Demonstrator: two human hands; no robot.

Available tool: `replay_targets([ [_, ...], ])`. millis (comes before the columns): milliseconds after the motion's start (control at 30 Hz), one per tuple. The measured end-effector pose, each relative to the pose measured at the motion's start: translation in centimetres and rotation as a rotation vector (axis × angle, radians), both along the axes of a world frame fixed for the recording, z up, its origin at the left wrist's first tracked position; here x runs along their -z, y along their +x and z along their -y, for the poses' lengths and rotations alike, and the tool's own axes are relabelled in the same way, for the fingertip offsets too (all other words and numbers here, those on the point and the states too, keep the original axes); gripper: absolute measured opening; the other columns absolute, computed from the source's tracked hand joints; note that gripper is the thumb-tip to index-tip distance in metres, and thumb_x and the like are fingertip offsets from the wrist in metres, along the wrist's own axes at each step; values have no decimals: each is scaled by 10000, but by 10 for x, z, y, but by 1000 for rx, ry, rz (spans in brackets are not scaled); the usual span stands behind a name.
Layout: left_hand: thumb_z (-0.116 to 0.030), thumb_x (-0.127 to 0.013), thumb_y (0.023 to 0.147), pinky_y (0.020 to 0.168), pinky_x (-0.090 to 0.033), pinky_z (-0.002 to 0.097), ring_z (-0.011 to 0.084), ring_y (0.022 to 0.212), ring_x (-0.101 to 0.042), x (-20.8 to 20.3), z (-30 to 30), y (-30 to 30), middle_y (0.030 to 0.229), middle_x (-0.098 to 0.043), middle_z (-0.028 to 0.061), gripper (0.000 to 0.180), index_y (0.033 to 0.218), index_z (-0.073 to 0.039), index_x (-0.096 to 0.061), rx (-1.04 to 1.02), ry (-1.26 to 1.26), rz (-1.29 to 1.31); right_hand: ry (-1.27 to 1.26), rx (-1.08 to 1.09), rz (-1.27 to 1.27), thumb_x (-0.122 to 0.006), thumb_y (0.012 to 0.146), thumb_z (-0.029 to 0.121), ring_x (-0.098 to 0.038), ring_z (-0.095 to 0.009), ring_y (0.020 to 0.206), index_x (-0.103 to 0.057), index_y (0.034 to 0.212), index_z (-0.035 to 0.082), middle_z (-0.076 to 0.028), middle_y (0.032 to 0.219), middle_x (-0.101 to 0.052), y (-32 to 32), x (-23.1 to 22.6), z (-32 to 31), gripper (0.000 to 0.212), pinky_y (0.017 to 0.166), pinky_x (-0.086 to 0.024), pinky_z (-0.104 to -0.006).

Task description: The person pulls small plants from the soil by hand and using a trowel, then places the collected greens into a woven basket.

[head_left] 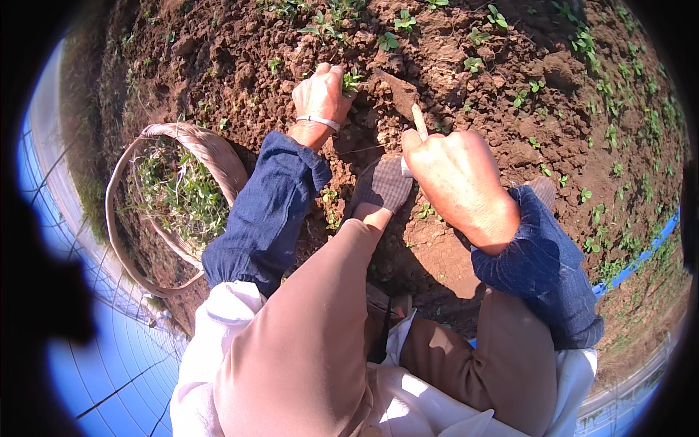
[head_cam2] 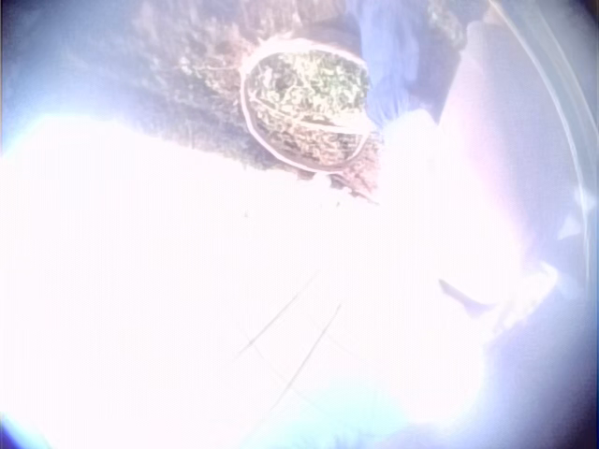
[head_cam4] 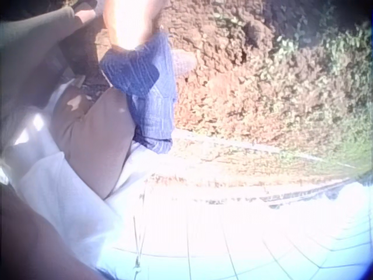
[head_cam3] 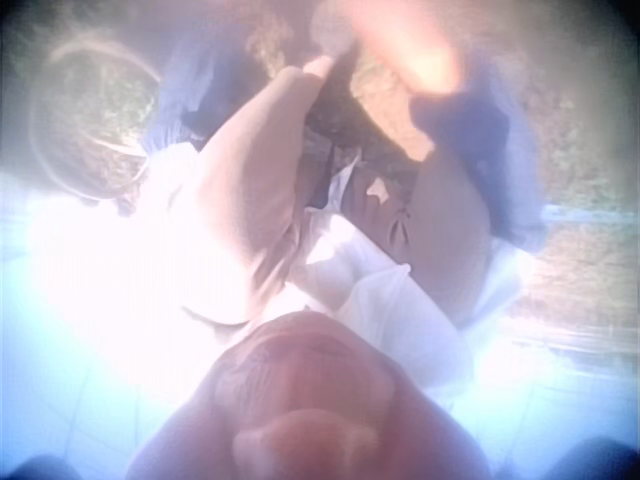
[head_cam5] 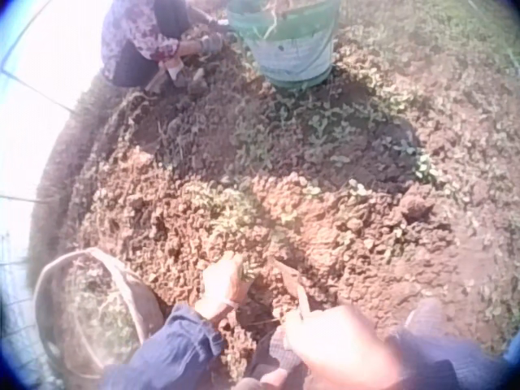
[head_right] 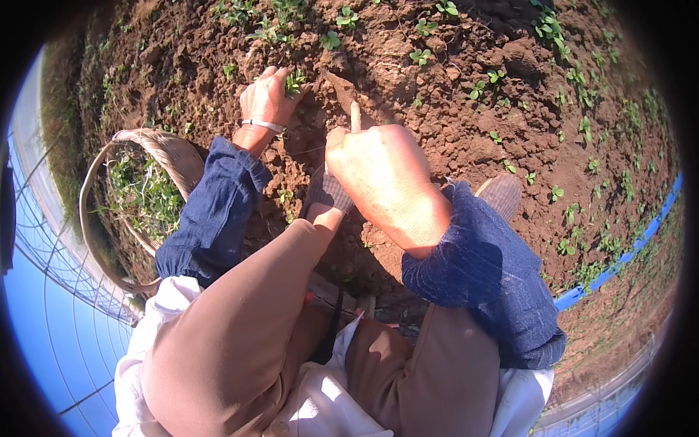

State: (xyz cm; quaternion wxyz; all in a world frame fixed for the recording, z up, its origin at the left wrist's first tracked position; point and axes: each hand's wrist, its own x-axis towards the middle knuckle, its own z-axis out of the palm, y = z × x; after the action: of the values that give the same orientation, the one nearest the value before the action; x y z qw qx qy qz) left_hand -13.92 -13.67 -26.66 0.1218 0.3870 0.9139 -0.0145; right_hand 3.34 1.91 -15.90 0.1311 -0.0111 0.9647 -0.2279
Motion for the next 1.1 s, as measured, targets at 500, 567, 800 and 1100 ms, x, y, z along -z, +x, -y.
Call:
replay_targets([
  [500, -170, -725, 695, 678, -509, 465, 362, 815, -638, 24, 19, 1, 859, -660, 142, 269, 928, -78, -628, -80, -17, 99, 32, -141, -19, -681, 701, 104, -690, -173, 710, -684, 734, 97, -42, 722, -675, -49, 32, 6, 34, 609, -539, -295],
  [567, -170, -718, 701, 679, -512, 459, 355, 823, -641, 21, 10, 4, 873, -662, 137, 276, 947, -83, -629, -67, 52, 124, -57, -88, 10, -653, 697, 53, -677, -253, 662, -629, 748, 44, -115, 670, -649, -44, 24, -8, 58, 583, -535, -339],
  [800, -311, -692, 777, 674, -491, 466, 375, 789, -639, 36, 14, -6, 791, -660, 171, 273, 880, -61, -654, -222, 59, 237, -105, -54, 7, -626, 685, 19, -653, -311, 651, -584, 744, 11, -167, 626, -607, -53, -5, -11, 73, 608, -524, -390],
  [1100, -227, -661, 790, 711, -488, 443, 389, 804, -637, 35, 21, -6, 827, -665, 207, 250, 945, -31, -667, -330, 151, 419, -114, -4, 164, -712, 653, 64, -671, -309, 689, -599, 843, 5, -158, 681, -642, -43, 47, 1, 229, 620, -541, -389],
])
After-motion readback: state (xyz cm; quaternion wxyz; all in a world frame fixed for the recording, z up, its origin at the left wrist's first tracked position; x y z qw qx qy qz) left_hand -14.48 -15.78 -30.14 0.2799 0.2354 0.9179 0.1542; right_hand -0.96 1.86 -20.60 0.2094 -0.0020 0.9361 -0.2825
